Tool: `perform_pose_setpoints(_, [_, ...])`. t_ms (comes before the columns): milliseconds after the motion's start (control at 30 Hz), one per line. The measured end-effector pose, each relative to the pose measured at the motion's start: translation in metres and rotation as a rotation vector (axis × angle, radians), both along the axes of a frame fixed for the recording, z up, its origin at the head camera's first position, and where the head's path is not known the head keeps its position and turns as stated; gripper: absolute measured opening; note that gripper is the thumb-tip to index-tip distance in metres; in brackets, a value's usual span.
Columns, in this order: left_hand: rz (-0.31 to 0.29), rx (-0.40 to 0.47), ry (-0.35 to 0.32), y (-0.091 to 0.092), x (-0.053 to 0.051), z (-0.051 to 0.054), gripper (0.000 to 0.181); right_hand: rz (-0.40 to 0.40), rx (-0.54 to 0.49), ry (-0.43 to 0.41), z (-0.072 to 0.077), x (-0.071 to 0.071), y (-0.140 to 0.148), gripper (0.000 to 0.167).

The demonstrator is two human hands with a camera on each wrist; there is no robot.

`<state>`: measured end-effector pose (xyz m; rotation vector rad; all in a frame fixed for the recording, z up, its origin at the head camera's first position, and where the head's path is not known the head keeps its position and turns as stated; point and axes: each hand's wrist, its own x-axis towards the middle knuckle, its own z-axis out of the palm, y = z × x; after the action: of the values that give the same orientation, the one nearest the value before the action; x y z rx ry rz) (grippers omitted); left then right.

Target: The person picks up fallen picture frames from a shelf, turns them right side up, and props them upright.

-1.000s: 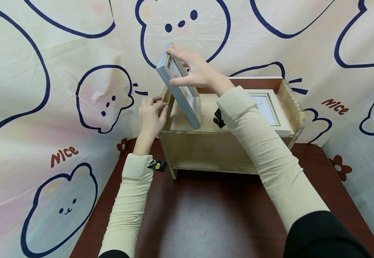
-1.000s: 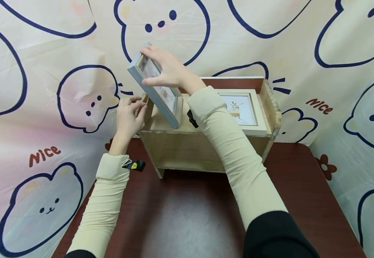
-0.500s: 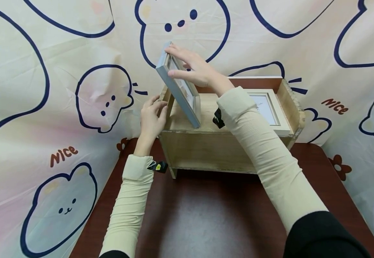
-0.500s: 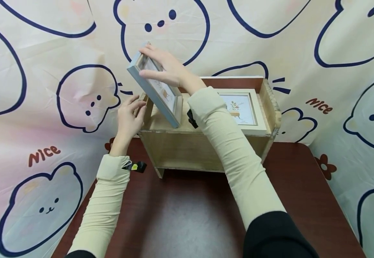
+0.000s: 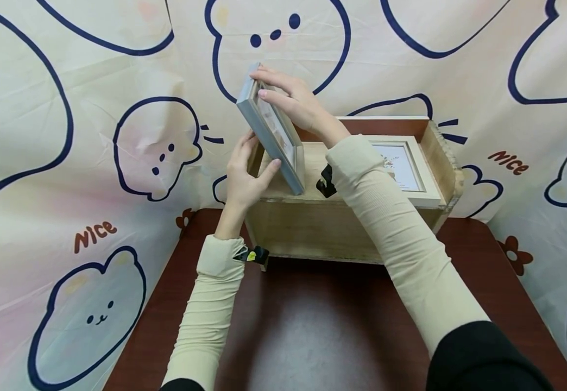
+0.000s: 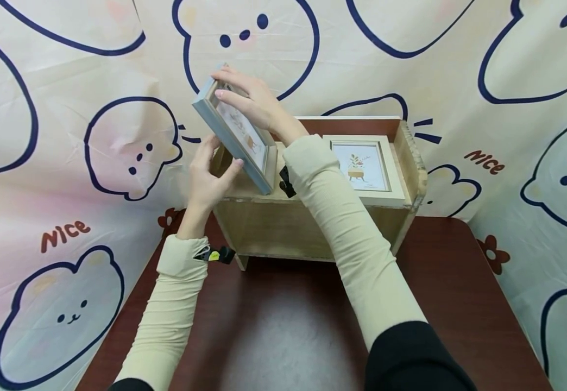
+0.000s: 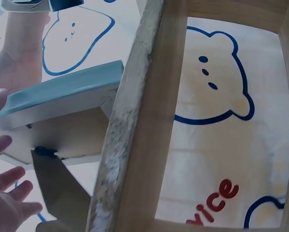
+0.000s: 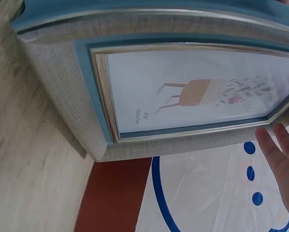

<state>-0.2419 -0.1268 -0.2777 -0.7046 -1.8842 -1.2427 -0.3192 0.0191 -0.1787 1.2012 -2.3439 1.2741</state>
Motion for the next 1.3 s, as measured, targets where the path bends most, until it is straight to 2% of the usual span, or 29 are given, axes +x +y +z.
perform_pose_setpoints(167, [-0.035,0.053,-0.015,0.010,0.012,0.011,0.039,0.007,-0.059,-0.003,-0.002,-0.002,-0.002,0.044])
perform_pose_setpoints(300, [-0.033,0.076,-0.024,0.014,0.015,0.013,0.034,-0.018,-0.116,-0.038,-0.002,-0.003,-0.004,0.045])
perform_pose_setpoints(433, [-0.033,0.076,-0.033,0.014,0.015,0.013,0.034,-0.037,-0.175,-0.143,-0.001,-0.004,-0.007,0.049])
perform_pose_setpoints(533, [-0.037,0.074,-0.034,0.014,0.015,0.014,0.034,-0.021,-0.194,-0.264,0.001,-0.007,-0.009,0.057])
perform_pose_setpoints(700, [-0.042,0.064,-0.027,0.013,0.016,0.014,0.034,-0.016,-0.130,-0.472,0.003,-0.011,-0.008,0.072])
perform_pose_setpoints(867, [-0.042,0.071,-0.031,0.013,0.016,0.015,0.034,-0.024,-0.079,-0.582,-0.001,-0.015,-0.008,0.076])
perform_pose_setpoints(1067, [-0.051,0.073,-0.043,0.013,0.016,0.014,0.033,-0.044,-0.036,-0.602,-0.006,-0.018,-0.008,0.075])
perform_pose_setpoints(1300, [-0.050,0.076,-0.044,0.012,0.015,0.014,0.031,0.010,-0.058,-0.522,-0.012,-0.021,-0.006,0.066])
